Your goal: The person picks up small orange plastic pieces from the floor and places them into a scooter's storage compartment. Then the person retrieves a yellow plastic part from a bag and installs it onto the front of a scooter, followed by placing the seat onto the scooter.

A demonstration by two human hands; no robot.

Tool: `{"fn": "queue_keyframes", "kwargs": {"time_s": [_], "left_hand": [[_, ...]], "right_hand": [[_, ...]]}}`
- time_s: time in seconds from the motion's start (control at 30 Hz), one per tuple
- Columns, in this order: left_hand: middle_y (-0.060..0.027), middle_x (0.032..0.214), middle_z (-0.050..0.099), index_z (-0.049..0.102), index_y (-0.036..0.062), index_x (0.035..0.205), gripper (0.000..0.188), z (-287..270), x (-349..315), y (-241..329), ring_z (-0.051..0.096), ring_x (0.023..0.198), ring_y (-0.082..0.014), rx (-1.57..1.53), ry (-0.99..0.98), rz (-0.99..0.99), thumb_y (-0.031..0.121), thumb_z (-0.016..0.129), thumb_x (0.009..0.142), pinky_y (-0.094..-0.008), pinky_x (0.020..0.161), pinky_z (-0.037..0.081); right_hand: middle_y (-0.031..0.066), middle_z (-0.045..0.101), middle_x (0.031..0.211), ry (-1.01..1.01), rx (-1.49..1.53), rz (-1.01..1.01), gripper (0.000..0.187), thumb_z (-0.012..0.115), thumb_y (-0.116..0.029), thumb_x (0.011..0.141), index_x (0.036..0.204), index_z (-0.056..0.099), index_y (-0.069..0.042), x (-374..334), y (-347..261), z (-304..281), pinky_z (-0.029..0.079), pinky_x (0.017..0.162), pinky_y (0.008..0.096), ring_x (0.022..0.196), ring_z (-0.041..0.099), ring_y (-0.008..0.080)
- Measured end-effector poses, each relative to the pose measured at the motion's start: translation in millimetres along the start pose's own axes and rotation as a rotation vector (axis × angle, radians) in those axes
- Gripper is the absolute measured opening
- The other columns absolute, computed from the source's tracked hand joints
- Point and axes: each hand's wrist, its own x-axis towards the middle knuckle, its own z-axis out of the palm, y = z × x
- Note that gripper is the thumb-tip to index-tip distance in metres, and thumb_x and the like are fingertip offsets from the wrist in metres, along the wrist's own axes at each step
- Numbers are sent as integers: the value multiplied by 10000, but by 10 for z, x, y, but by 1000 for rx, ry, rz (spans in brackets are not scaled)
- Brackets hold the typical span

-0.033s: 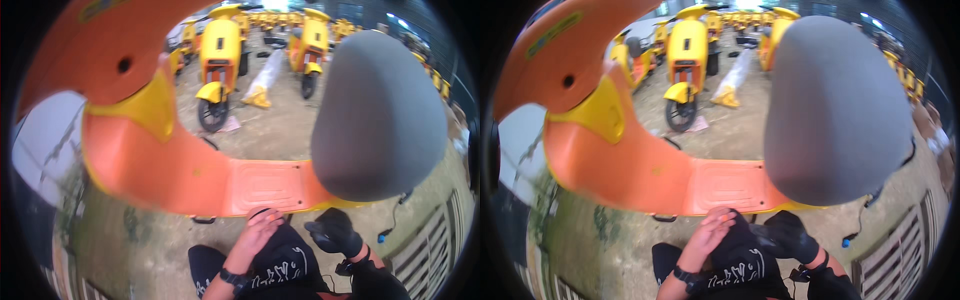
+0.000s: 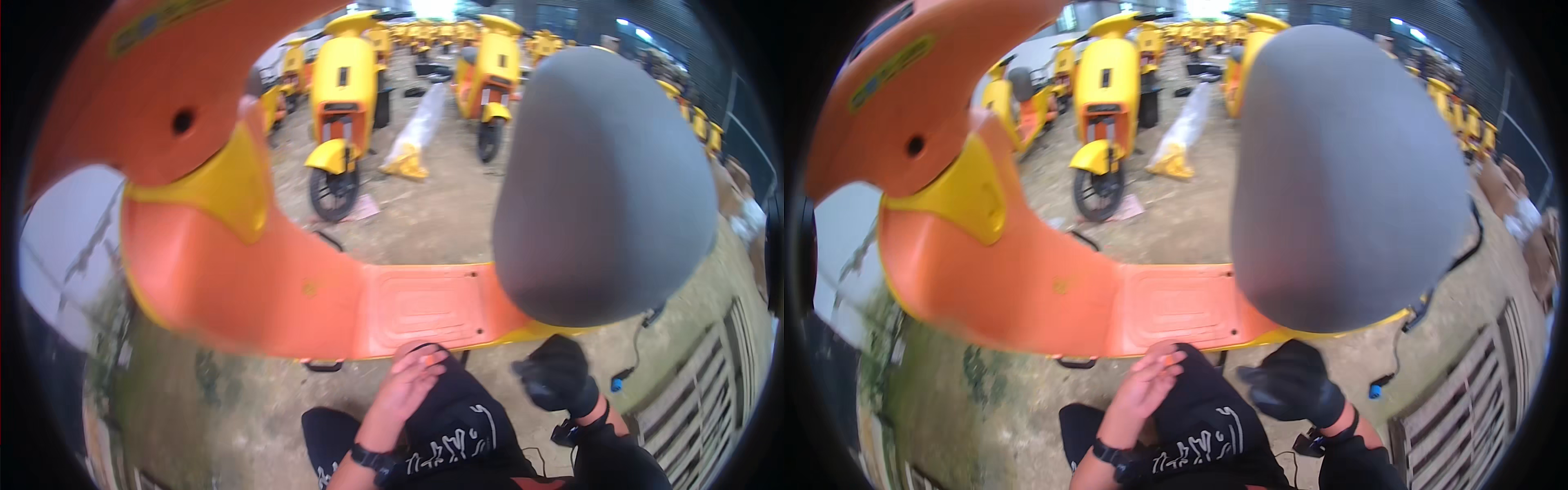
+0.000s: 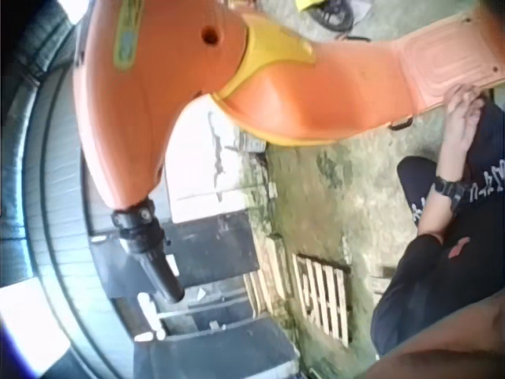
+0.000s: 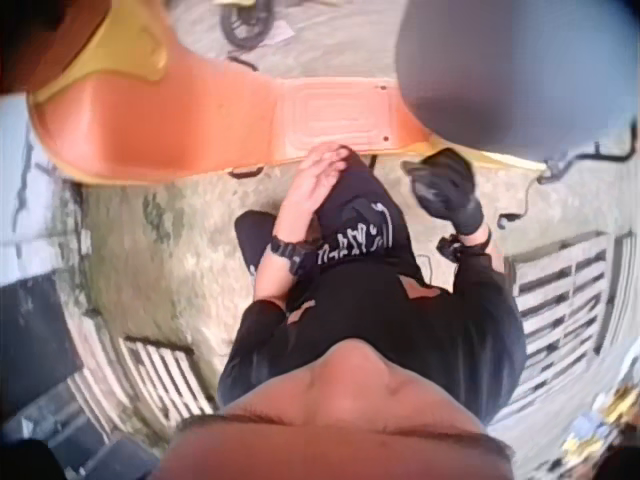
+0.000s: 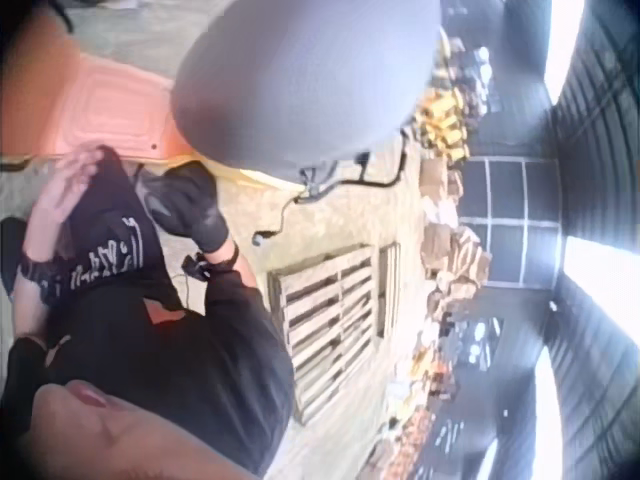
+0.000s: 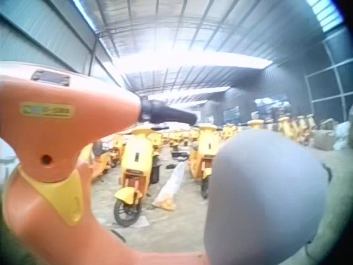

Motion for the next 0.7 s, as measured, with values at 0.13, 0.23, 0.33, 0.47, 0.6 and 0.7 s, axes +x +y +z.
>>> {"fn": "queue_keyframes", "kwargs": {"time_s": [0.13, 0.23, 0.33, 0.47, 0.6, 0.7], "left_hand": [[-124, 932, 685, 618, 22, 1112, 190, -147, -59, 178, 579, 651, -100, -86, -53, -25, 157, 613, 978, -169, 521, 418], [-116, 931, 685, 632, 22, 1083, 160, -227, -40, 214, 562, 640, -91, -3, -55, -36, 144, 602, 983, -169, 503, 408], [-82, 916, 659, 620, 18, 1057, 125, -314, 1, 133, 551, 643, -85, -27, 95, 7, 115, 586, 986, -179, 512, 426], [-137, 1098, 654, 606, -21, 1177, 229, -464, 57, 121, 651, 899, -200, -116, 133, 45, 15, 577, 953, -262, 758, 540], [-264, 1326, 549, 493, -119, 1306, 391, -615, 246, 169, 587, 1192, -316, -156, 54, -76, -62, 527, 921, -327, 984, 525], [-257, 1327, 551, 488, -119, 1311, 386, -741, 488, 69, 574, 1220, -321, -165, -1, -145, -73, 512, 928, -324, 1019, 515]], "right_hand": [[46, 580, 683, 721, -338, 504, 247, 503, -160, 1004, 869, 645, -10, -341, 154, -770, 454, 632, 314, 615, 549, 147], [78, 669, 892, 922, 55, 594, 276, 480, -152, 1018, 1105, 648, 49, -603, 729, -1171, 498, 734, 317, 785, 623, 176], [130, 557, 1293, 534, -311, 783, 421, 550, -187, 979, 1335, 488, 28, -988, 1354, -887, 414, 971, 368, 1147, 519, 237], [194, 434, 1489, -154, -790, 839, 598, 582, -278, 951, 1465, 397, -31, -1393, 1697, -688, 251, 1177, 445, 1413, 358, 330], [177, 577, 1325, -17, -725, 785, 483, 610, -293, 922, 1333, 543, -50, -1525, 1751, -623, 336, 1103, 478, 1263, 509, 351], [171, 597, 1283, 227, -723, 686, 461, 630, -304, 897, 1282, 580, -56, -1527, 1777, -605, 364, 1071, 480, 1227, 526, 354]]}}
